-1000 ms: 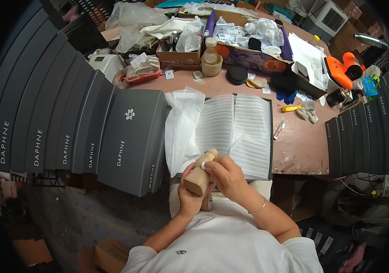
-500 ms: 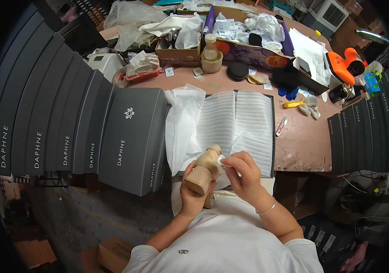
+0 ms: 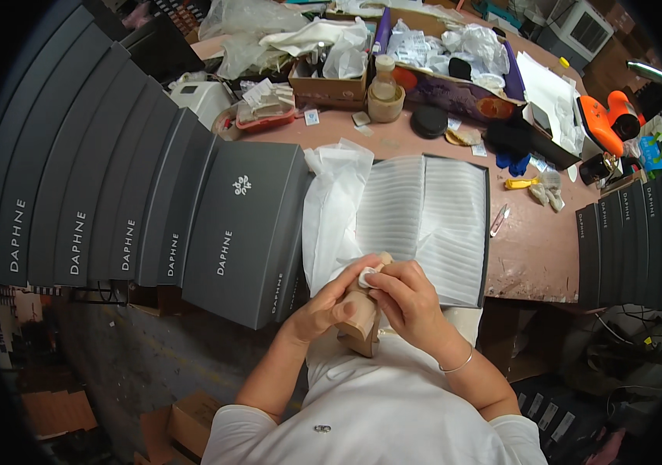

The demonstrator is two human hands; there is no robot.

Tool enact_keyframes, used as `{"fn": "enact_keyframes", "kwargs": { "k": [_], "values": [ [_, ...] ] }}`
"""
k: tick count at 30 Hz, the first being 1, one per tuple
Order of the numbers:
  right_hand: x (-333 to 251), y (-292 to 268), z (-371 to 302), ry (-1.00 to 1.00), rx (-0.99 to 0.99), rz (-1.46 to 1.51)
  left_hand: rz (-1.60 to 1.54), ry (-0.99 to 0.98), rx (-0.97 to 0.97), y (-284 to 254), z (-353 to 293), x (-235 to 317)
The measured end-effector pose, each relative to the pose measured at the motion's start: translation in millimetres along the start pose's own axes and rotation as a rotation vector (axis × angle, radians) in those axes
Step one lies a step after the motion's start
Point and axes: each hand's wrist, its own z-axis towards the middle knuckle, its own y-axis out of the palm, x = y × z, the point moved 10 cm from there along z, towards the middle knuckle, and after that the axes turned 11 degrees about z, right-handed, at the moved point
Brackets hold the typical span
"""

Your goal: Inspecting, wiping, and packing high-heeled shoes into boxes at a quality control station.

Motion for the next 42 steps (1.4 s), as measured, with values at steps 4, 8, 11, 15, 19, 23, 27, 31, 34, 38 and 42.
{"fn": "enact_keyframes", "kwargs": {
  "k": [4, 8, 11, 15, 19, 23, 27, 31, 34, 38, 42],
  "values": [
    [-1, 9, -3, -0.003, -0.070, 0.017, -0.018, -0.007, 0.001, -3, -12, -6],
    [-4, 12, -27, 0.001, -0.006, -0.043, -0.025, -0.036, 0.034, -7, -18, -17],
    [11, 31, -62, 0.035, -0.127, -0.046, -0.098, -0.071, 0.101, -20, -23, -14],
    [21, -5, -58, 0.118, 0.081, -0.023, -0.068, -0.063, 0.108, -18, -18, -13],
    [-15, -2, -10, -0.107, -0.033, -0.045, -0.053, -0.013, 0.076, -1, -12, -3],
    [-10, 3, -36, -0.085, 0.031, -0.041, 0.014, -0.030, 0.020, 9, -19, -7],
    [-8, -9, -52, -0.069, 0.113, -0.103, 0.058, -0.062, -0.002, 16, -10, -13],
    [-10, -11, -55, -0.055, 0.113, -0.076, 0.031, -0.097, 0.008, 15, -9, -14],
    [4, 11, -74, -0.029, -0.010, -0.047, -0.031, -0.127, 0.088, 2, -9, -8],
    [8, -5, -68, 0.030, 0.042, 0.042, -0.022, -0.067, 0.130, -4, -7, -5],
    [-5, -10, -31, -0.035, 0.019, 0.023, -0.014, -0.084, 0.104, 10, -11, -4]
  ]
}}
